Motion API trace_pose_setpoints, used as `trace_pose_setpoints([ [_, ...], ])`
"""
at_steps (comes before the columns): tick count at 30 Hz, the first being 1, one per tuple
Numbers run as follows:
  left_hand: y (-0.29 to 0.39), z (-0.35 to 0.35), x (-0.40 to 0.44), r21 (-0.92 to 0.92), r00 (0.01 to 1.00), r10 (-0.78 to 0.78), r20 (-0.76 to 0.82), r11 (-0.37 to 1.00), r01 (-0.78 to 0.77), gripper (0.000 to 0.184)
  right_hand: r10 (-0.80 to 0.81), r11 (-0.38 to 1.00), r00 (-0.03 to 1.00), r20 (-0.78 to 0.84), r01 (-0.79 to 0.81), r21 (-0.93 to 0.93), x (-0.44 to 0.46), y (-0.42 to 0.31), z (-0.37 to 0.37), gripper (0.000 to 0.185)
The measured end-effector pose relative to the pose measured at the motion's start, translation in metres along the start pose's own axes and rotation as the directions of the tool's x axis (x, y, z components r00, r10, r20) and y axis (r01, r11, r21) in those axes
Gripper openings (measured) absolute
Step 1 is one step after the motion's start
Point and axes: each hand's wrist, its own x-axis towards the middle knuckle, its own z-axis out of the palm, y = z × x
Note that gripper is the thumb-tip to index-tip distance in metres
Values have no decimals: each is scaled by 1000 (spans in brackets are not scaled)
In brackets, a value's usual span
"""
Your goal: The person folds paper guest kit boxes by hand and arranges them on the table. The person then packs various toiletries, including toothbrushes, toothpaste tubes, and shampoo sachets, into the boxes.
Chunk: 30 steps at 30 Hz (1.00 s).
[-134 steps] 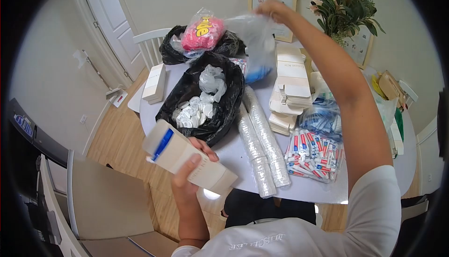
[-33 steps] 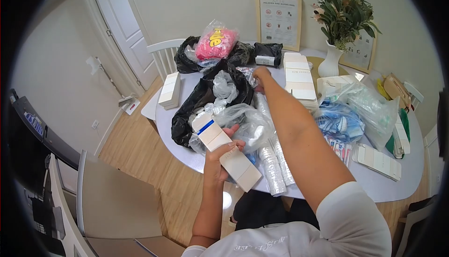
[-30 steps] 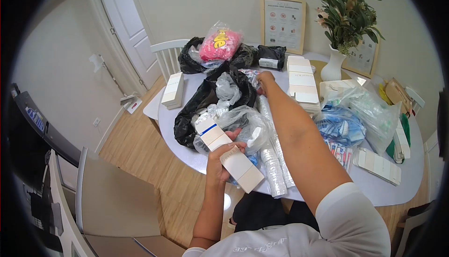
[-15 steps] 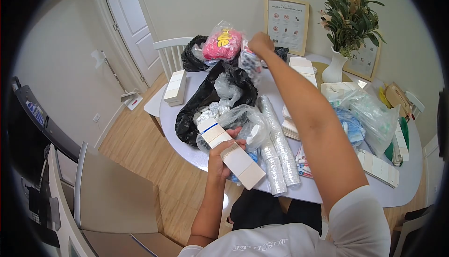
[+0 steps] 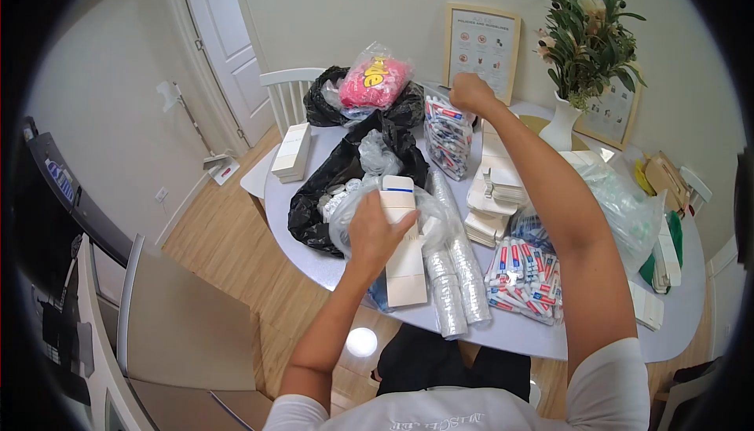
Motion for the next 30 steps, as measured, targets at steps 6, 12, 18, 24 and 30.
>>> trace_pose_setpoints([
  [6,3,-7,78,163,987,149,-60,977,-138,51,-155,983,988,9,155,-98,4,18,13,21],
  [12,-68,65,229,235,912,398,-96,900,-367,41,-207,972,973,101,216,-93,-2,7,10,22],
  [18,-122,115,291,424,925,322,204,822,-379,62,-224,957,953,203,255,-141,1,7,14,23],
  [24,-123,91,306,327,887,416,202,825,-461,47,-227,959,955,188,254,-130,11,28,19,20],
  [30,-124,71,319,245,897,412,160,864,-440,32,-252,959,954,162,269,-87,7,36,23,25],
])
